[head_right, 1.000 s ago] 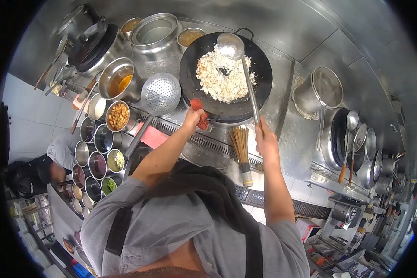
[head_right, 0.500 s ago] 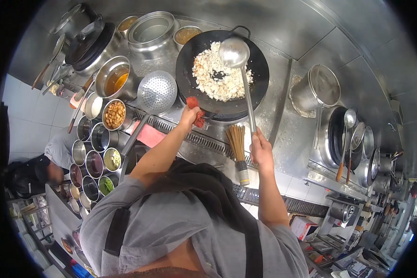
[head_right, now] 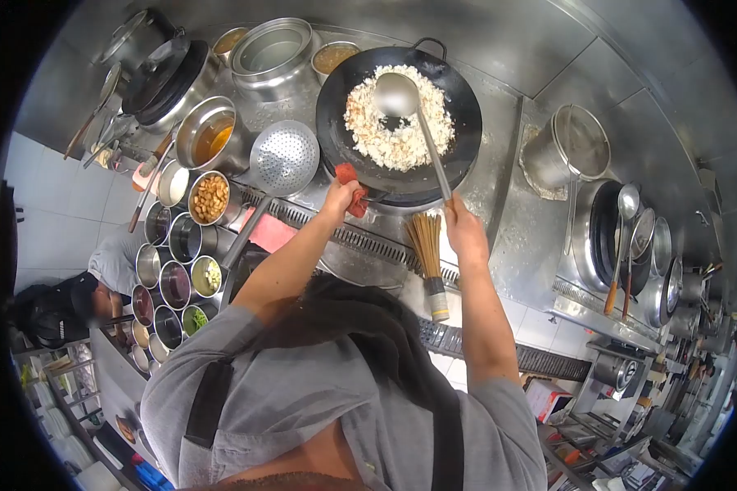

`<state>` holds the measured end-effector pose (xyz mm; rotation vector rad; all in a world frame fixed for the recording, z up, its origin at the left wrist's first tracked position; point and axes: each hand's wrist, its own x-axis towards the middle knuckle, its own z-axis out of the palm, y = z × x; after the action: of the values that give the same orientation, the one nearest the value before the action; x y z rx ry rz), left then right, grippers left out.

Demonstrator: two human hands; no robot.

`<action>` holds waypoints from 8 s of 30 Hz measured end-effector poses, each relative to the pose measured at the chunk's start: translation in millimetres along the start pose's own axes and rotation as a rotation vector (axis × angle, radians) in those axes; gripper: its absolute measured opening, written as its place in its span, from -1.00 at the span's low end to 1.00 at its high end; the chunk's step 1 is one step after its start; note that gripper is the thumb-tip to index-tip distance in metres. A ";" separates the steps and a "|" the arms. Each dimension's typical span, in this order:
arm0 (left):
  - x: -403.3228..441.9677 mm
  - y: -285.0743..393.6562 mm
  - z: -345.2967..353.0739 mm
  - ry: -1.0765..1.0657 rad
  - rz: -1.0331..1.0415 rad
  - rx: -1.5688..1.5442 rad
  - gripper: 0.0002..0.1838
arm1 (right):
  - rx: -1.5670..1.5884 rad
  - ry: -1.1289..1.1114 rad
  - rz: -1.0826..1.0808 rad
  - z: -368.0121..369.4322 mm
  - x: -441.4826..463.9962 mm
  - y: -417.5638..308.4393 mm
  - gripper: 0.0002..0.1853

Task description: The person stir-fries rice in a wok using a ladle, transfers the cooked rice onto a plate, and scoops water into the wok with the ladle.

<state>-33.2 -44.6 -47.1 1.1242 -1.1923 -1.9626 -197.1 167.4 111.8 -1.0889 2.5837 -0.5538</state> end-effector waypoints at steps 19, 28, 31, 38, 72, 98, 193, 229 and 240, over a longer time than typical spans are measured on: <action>-12.9 7.7 3.4 0.010 -0.068 -0.067 -0.86 | 0.152 -0.154 0.117 5.1 -64.3 55.6 -0.53; 0.9 -7.6 -2.6 -0.009 0.004 -0.009 -0.89 | 0.665 -0.123 0.219 -25.3 -87.5 45.1 -0.55; -3.6 -3.9 0.2 0.007 0.000 -0.023 -0.90 | 0.801 -0.211 0.360 -4.4 -85.8 51.2 -0.48; 2.1 -8.5 -3.7 -0.012 -0.073 -0.025 -0.83 | 1.082 0.237 -0.179 -63.1 -70.2 7.0 -0.52; -15.3 18.2 0.3 -0.026 -0.131 -0.080 -0.70 | 1.424 0.596 -0.582 -128.4 147.9 -183.0 -0.82; -9.3 4.3 -4.9 0.006 -0.135 -0.108 -0.65 | 1.344 0.328 -0.674 -142.1 119.1 -170.4 -0.78; 1.0 11.1 -7.4 -0.037 -0.084 0.064 -0.73 | 1.395 0.800 -0.458 -128.5 151.0 -172.4 -0.78; -99.0 36.5 -2.3 -0.077 -0.215 -0.203 -0.93 | 1.300 0.648 -0.450 -137.4 139.1 -182.4 -0.73; -107.0 94.2 -4.6 -0.056 -0.283 -0.295 -0.90 | 1.153 0.632 -0.421 -139.0 59.0 -215.7 -0.76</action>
<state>26.6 -1.8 75.1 1.1351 -0.7661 -2.3047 -158.3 18.9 325.7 -1.0407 1.7336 -2.3741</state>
